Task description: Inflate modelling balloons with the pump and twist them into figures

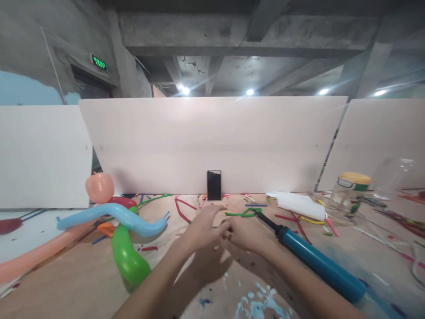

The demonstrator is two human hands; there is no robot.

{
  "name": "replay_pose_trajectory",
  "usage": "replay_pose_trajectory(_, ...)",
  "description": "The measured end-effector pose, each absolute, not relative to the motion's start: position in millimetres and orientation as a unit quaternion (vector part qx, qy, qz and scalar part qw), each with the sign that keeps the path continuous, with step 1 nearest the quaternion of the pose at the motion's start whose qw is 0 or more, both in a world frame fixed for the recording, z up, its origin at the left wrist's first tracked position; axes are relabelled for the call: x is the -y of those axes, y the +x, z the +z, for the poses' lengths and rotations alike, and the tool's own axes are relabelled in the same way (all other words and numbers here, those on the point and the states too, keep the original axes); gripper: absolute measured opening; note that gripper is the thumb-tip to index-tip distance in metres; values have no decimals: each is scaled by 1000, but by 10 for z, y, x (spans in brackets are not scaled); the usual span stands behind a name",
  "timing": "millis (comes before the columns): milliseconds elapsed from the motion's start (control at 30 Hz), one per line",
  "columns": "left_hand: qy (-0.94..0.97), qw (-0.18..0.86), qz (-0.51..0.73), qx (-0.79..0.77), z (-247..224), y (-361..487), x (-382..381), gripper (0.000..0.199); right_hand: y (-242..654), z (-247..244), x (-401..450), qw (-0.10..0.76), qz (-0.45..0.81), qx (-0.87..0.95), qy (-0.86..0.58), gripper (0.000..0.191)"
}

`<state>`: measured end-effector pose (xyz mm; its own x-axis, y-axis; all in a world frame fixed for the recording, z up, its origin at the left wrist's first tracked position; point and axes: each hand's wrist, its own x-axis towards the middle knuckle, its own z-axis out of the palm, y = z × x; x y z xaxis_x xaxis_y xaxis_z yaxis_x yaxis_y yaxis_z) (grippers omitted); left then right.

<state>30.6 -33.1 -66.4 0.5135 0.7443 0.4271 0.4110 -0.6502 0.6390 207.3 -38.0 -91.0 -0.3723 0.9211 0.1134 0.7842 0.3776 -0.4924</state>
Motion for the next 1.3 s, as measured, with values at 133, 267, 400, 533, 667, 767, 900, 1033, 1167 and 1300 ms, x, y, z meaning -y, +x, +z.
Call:
replay_pose_trajectory(133, 842, 268, 295, -363, -706, 399, 413, 51, 2226, -768, 336, 210, 174, 819, -506, 15)
replay_pose_trajectory(267, 858, 277, 239, -361, -691, 345, 356, 33, 2290, -652, 328, 240, 219, 813, -483, 21)
replay_pose_trajectory(400, 830, 271, 311, -375, -667, 340, 339, 26, 2309, -570, 374, 237, 213, 816, -483, 19)
replay_pose_trajectory(533, 790, 347, 352, -364, -696, 380, 347, 25, 2263, -514, 465, 247, 183, 826, -472, 17)
replay_pose_trajectory(667, 785, 365, 331, -376, -676, 376, 346, 18, 2279, -470, 491, 261, 178, 835, -451, 18)
replay_pose_trajectory(767, 769, 365, 370, -373, -638, 364, 364, 13, 2330, -424, 480, 281, 203, 818, -458, 19)
replay_pose_trajectory(900, 767, 451, 343, -300, -633, 375, 420, 26, 2356, -312, 530, 305, 273, 805, -431, 23)
replay_pose_trajectory(1033, 784, 479, 258, -298, -676, 410, 444, 31, 2415, -225, 543, 402, 305, 753, -422, 27)
replay_pose_trajectory(1167, 744, 484, 302, -349, -687, 348, 339, 37, 2664, -266, 366, 563, 401, 602, -401, 23)
replay_pose_trajectory(1300, 722, 414, 370, -413, -617, -45, 113, 39, 3180, -349, 189, 688, 418, 452, -384, 21)
